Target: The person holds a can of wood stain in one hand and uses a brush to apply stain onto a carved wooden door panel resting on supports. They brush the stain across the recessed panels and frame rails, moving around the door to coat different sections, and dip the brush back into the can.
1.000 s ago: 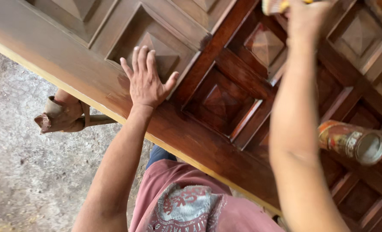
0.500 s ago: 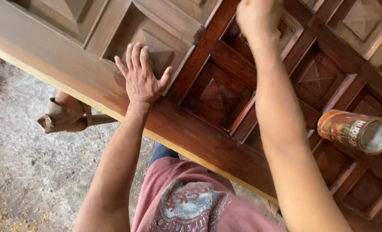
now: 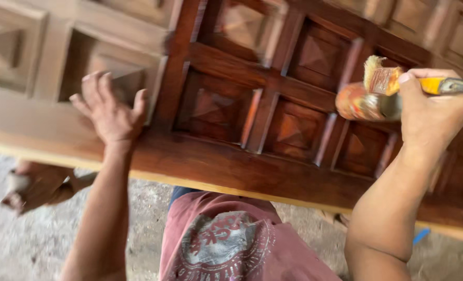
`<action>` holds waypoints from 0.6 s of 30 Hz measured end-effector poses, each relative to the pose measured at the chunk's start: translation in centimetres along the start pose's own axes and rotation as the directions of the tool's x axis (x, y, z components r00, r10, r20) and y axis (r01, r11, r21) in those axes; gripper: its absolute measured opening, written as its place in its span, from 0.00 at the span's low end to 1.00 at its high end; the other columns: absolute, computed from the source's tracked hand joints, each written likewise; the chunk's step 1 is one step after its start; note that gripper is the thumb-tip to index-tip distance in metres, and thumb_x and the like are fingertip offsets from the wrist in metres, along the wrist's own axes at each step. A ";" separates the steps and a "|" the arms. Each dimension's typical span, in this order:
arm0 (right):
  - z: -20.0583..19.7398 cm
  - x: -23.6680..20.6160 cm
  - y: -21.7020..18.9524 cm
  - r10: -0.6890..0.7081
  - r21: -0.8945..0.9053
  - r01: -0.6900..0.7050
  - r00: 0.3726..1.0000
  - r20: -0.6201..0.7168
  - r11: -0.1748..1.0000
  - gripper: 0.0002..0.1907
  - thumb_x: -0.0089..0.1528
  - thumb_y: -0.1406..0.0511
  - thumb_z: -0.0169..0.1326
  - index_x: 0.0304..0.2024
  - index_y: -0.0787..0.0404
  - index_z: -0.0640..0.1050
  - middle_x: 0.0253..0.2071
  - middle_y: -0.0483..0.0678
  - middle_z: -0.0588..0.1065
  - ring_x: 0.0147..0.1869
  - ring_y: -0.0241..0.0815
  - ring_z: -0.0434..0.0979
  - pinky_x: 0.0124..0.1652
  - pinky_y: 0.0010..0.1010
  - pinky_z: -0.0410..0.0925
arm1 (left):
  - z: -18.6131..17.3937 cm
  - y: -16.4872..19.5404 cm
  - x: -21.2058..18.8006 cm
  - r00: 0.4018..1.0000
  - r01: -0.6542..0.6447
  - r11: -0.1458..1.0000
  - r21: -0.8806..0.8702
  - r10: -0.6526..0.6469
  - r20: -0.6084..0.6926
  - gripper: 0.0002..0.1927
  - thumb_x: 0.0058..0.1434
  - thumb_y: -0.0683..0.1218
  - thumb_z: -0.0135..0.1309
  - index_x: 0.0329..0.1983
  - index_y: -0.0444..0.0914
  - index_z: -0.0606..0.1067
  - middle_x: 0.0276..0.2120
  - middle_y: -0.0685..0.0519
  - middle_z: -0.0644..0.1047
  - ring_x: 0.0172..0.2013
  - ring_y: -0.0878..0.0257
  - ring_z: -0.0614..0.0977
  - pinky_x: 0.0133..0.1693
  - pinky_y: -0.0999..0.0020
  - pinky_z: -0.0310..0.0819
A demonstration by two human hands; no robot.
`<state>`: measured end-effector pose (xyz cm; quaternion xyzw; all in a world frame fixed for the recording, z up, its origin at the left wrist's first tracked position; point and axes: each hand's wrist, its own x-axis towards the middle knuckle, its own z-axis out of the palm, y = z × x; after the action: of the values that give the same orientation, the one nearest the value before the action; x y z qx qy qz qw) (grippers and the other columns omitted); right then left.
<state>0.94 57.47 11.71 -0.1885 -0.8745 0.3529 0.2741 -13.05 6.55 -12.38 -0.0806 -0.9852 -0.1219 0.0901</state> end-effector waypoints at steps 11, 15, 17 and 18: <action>-7.3 -1.5 12.8 0.123 -0.217 -0.135 0.990 -0.069 0.967 0.03 0.60 0.75 0.64 0.36 0.66 0.85 0.36 0.48 0.82 0.38 0.38 0.83 0.43 0.29 0.75 | -0.9 1.2 -1.0 0.999 -0.005 1.000 -0.028 0.006 0.032 0.42 0.76 0.74 0.35 0.70 0.34 0.59 0.70 0.39 0.61 0.75 0.41 0.56 0.68 0.24 0.31; -4.5 -1.3 15.6 0.165 -0.346 -0.155 0.986 -0.001 0.925 0.04 0.59 0.72 0.68 0.35 0.61 0.86 0.32 0.47 0.82 0.34 0.40 0.83 0.41 0.34 0.75 | -0.9 1.3 -0.9 1.000 -0.002 0.999 -0.046 0.004 0.031 0.42 0.75 0.73 0.34 0.71 0.34 0.60 0.71 0.39 0.61 0.77 0.41 0.55 0.69 0.24 0.30; -4.3 -1.6 16.4 0.319 -0.312 -0.325 0.945 -0.071 0.893 0.03 0.59 0.70 0.67 0.34 0.58 0.85 0.33 0.45 0.82 0.35 0.37 0.84 0.40 0.32 0.76 | -0.7 1.2 -0.9 1.000 -0.004 0.999 -0.034 0.005 0.029 0.42 0.75 0.73 0.34 0.70 0.33 0.60 0.71 0.39 0.61 0.76 0.41 0.55 0.68 0.24 0.30; -4.7 -1.9 16.7 0.391 -0.289 -0.404 0.915 -0.104 0.868 0.03 0.59 0.70 0.66 0.33 0.56 0.85 0.33 0.44 0.82 0.36 0.36 0.84 0.39 0.30 0.76 | -0.7 1.2 -0.9 1.000 -0.004 1.000 -0.028 0.004 0.025 0.42 0.74 0.73 0.35 0.70 0.33 0.60 0.70 0.39 0.61 0.76 0.41 0.55 0.68 0.23 0.30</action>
<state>7.58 70.18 1.84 -0.4115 -0.8548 0.2589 0.1816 -11.84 7.42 -11.65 -0.0853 -0.9842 -0.1345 0.0767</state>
